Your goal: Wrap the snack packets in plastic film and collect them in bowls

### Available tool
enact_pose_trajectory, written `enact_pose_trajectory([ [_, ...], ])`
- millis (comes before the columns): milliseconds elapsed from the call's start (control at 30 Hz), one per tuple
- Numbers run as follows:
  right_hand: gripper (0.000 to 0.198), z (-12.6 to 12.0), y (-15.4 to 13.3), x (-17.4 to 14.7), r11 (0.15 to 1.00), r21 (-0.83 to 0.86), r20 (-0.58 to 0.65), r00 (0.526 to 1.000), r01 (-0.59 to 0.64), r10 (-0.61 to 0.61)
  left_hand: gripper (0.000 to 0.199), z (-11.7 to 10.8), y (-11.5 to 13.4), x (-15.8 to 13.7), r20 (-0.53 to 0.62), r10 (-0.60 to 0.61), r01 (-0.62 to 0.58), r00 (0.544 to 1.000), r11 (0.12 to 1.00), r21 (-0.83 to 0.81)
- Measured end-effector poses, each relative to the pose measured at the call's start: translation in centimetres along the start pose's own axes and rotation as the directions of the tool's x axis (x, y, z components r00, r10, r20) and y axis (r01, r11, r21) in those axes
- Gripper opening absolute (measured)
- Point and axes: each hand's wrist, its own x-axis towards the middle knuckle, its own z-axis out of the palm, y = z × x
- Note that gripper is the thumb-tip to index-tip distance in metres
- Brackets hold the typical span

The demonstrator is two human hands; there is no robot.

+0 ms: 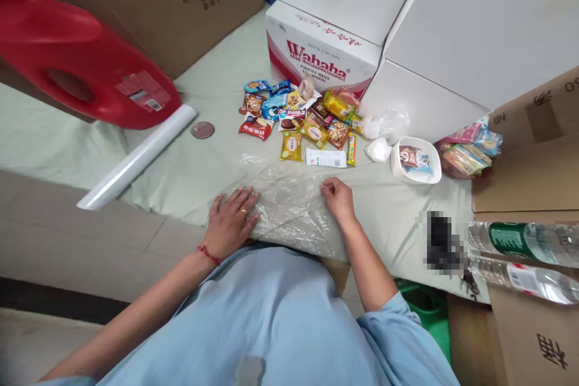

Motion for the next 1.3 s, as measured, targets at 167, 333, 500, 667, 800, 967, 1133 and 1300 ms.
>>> enact_pose_trajectory([
  [167, 0.028, -2.2, -0.5, 0.8, 0.997, 0.076, -0.216, 0.976, 0.03, -0.013, 0.054, 0.4, -1.6, -0.7, -0.02, -0.074, 0.075, 0.997, 0.993, 0.09],
  [333, 0.034, -3.2, -0.6, 0.4, 0.999, 0.025, -0.302, 0.953, 0.023, -0.015, 0.056, 0.3, -1.8, 0.9, -0.037, -0.084, 0.087, 0.996, 0.993, 0.082],
  [500, 0.052, 0.5, -0.9, 0.5, 0.991, -0.134, -0.071, 0.997, 0.027, -0.037, 0.056, 0.1, -2.2, 1.4, 0.066, 0.018, -0.026, 0.998, 0.991, 0.13],
  [667, 0.035, 1.4, -1.6, 1.2, 0.99, -0.115, -0.065, 0.994, 0.078, -0.085, 0.057, 0.0, -2.3, 0.9, 0.045, 0.007, -0.013, 0.999, 0.989, 0.145],
  [800, 0.035, -1.2, -1.5, 2.0, 0.994, -0.079, -0.228, 0.969, 0.076, -0.093, 0.056, 0.1, -2.1, 1.1, 0.011, -0.028, 0.027, 1.0, 0.99, 0.138],
  [967, 0.036, -3.9, 0.4, 2.9, 1.0, -0.025, -0.293, 0.956, 0.011, -0.018, 0.057, 0.2, -2.3, 2.4, -0.005, -0.019, 0.02, 1.0, 0.99, 0.137],
  [1133, 0.045, -5.4, 0.6, 0.4, 0.981, -0.179, -0.463, 0.874, 0.069, -0.146, 0.045, -0.3, -2.3, 2.9, -0.249, 0.055, -0.036, 0.967, 0.996, 0.08],
  [1300, 0.02, -3.1, -1.8, -6.6, 0.846, -0.349, -0.281, 0.816, 0.404, -0.506, 0.021, -1.3, 0.1, 3.3, -0.402, 0.298, -0.322, 0.866, 0.947, 0.008],
])
